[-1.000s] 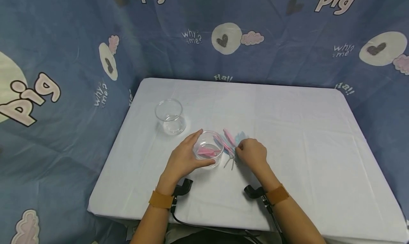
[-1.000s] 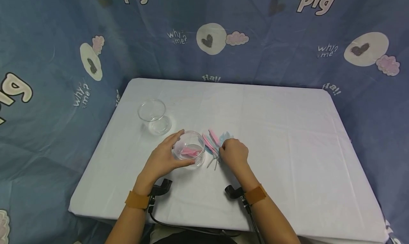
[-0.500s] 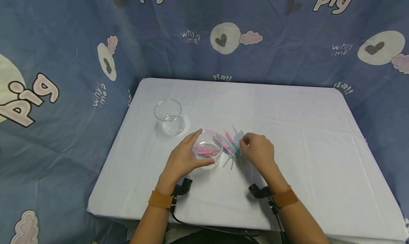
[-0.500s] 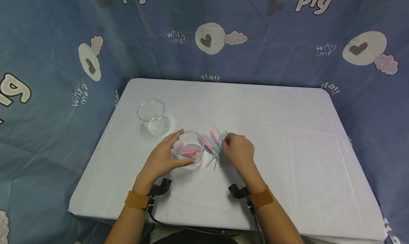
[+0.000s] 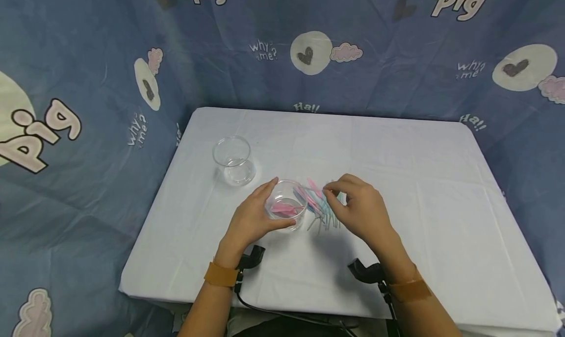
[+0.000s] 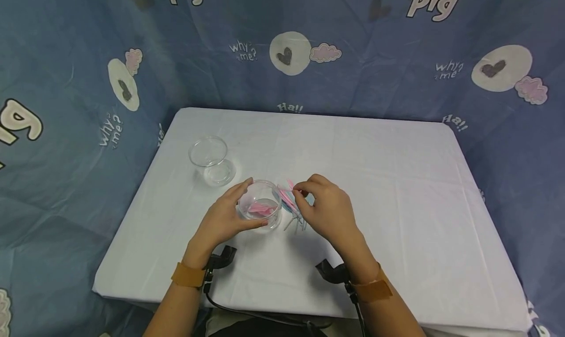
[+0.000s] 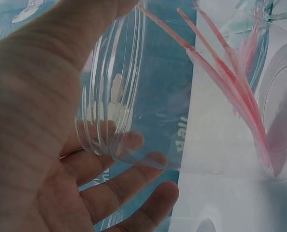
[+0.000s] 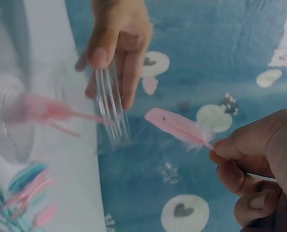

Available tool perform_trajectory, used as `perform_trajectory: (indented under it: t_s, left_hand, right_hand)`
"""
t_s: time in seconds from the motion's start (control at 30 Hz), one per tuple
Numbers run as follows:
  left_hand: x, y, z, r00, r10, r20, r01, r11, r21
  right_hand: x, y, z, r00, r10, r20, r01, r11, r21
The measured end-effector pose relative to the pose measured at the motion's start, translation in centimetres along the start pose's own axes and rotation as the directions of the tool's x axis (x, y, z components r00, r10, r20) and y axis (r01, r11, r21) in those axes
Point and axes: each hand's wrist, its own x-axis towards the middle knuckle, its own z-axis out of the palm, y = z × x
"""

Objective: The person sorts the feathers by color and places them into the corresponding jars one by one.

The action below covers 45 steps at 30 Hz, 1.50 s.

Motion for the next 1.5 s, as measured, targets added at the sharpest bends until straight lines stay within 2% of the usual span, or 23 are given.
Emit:
perform_trajectory:
  t_s: [0.13, 0.3, 0.57, 0.83, 1.07, 1.23, 1.5]
  left_hand:
    - [0.0, -0.1, -0.2, 1.000, 0.006, 0.004, -0.006, 1.000, -0.002]
    - [-0.1, -0.1, -0.3, 1.000, 0.022, 0.009, -0.022, 1.000, -0.011]
    - [-0.2, -0.4, 0.0, 0.998, 0.058, -0.014, -0.059, 0.998, -0.016]
    - [-0.2, -0.6, 0.3, 0.995, 0.095, -0.021, -0.096, 0.995, -0.035]
    - [-0.3, -0.6, 0.4, 0.996, 0.092, -0.020, -0.093, 0.995, -0.040]
    - [-0.4, -0.6, 0.2, 0.996, 0.088, -0.026, -0.089, 0.995, -0.047]
    - [-0.4, -0.8, 0.1, 0.996, 0.087, -0.032, -0.089, 0.994, -0.061]
  right_hand:
    - [0.7, -0.6, 0.8, 0.997, -0.027, 0.069, 0.028, 1.000, -0.012]
    - [1.2, -1.0, 2.8, 0.986, -0.048, 0.157, 0.053, 0.998, -0.024]
    - [1.6, -1.5, 5.6, 0.975, -0.069, 0.209, 0.084, 0.994, -0.066]
    - [2.3, -2.0, 6.3, 0.973, -0.064, 0.222, 0.104, 0.980, -0.172]
    - [2.7, -2.3, 6.7, 0.964, -0.020, 0.266, 0.084, 0.970, -0.230]
    - [3.1, -2.5, 7.2, 0.959, 0.014, 0.284, 0.057, 0.969, -0.241]
    - [3.2, -2.8, 7.9, 0.940, 0.037, 0.338, 0.030, 0.981, -0.192]
